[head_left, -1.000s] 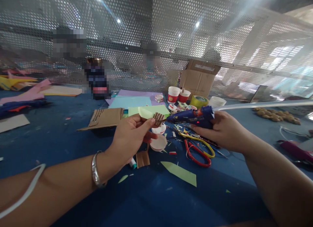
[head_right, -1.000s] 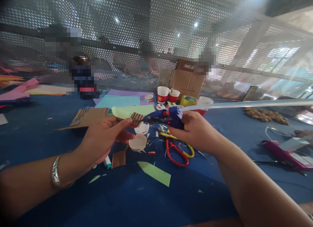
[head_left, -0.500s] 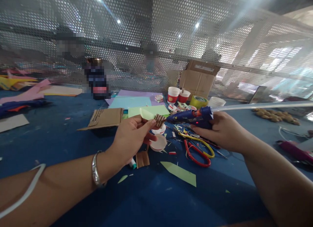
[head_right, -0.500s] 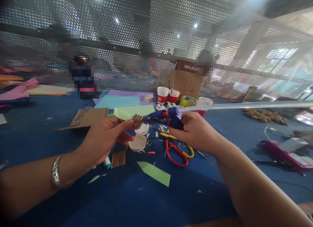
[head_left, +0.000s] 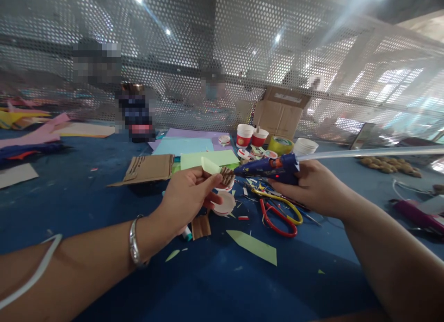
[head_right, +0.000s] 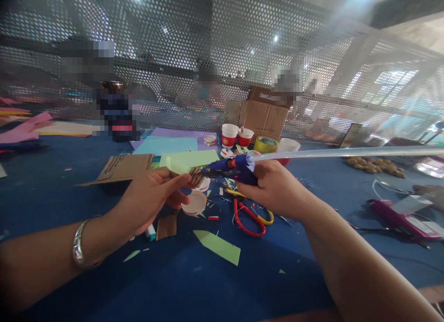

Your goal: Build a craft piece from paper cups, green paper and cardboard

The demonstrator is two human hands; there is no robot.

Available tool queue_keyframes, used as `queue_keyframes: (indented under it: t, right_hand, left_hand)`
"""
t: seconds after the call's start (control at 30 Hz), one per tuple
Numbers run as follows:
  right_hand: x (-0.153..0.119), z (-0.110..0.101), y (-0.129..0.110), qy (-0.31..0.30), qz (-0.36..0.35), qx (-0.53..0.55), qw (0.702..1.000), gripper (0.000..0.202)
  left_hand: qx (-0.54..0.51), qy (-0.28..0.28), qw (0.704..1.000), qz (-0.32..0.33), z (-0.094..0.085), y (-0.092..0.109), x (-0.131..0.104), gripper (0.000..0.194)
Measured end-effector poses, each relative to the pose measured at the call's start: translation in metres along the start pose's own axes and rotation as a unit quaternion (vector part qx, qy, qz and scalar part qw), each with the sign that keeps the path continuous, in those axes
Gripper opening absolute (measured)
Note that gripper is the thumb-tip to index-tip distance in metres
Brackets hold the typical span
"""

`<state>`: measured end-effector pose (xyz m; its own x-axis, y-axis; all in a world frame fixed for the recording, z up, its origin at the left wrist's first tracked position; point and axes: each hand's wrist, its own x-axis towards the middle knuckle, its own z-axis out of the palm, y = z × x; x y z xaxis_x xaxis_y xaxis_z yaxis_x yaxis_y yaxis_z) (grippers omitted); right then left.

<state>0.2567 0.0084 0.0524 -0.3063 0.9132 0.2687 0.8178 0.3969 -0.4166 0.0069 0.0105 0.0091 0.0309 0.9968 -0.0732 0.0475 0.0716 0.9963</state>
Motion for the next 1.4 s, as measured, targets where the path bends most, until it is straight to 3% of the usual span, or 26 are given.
queue_keyframes:
  t: [0.23, 0.43, 0.83, 1.23, 1.4]
  right_hand:
    - [-0.0008, -0.0012, -0.0002, -0.006, -0.012, 0.018, 1.0, 0.029]
    - [-0.0004, -0.0017, 0.0015, -0.003, -0.009, -0.014, 1.0, 0.038]
    - [0.0003, 0.0005, 0.0052, -0.001, -0.003, -0.067, 0.998, 0.035]
    - [-0.0008, 0.0043, 0.0079, 0.011, -0.023, -0.058, 0.998, 0.04]
    - [0.0016, -0.0009, 0.0073, 0.015, 0.007, -0.015, 1.0, 0.037]
  left_hand:
    - [-0.007, 0.006, 1.0, -0.006, 0.0014, 0.0013, 0.0001, 0.018]
    - [-0.02, 0.023, 1.0, -0.006, 0.0008, 0.0001, 0.0016, 0.018]
    - [-0.029, 0.025, 0.999, 0.008, -0.0017, -0.0045, 0.0043, 0.021]
    - [-0.075, 0.026, 0.997, -0.008, -0.0005, 0.0002, 0.0018, 0.015]
    - [-0.102, 0.025, 0.994, -0.002, 0.0012, 0.0031, 0.0017, 0.015]
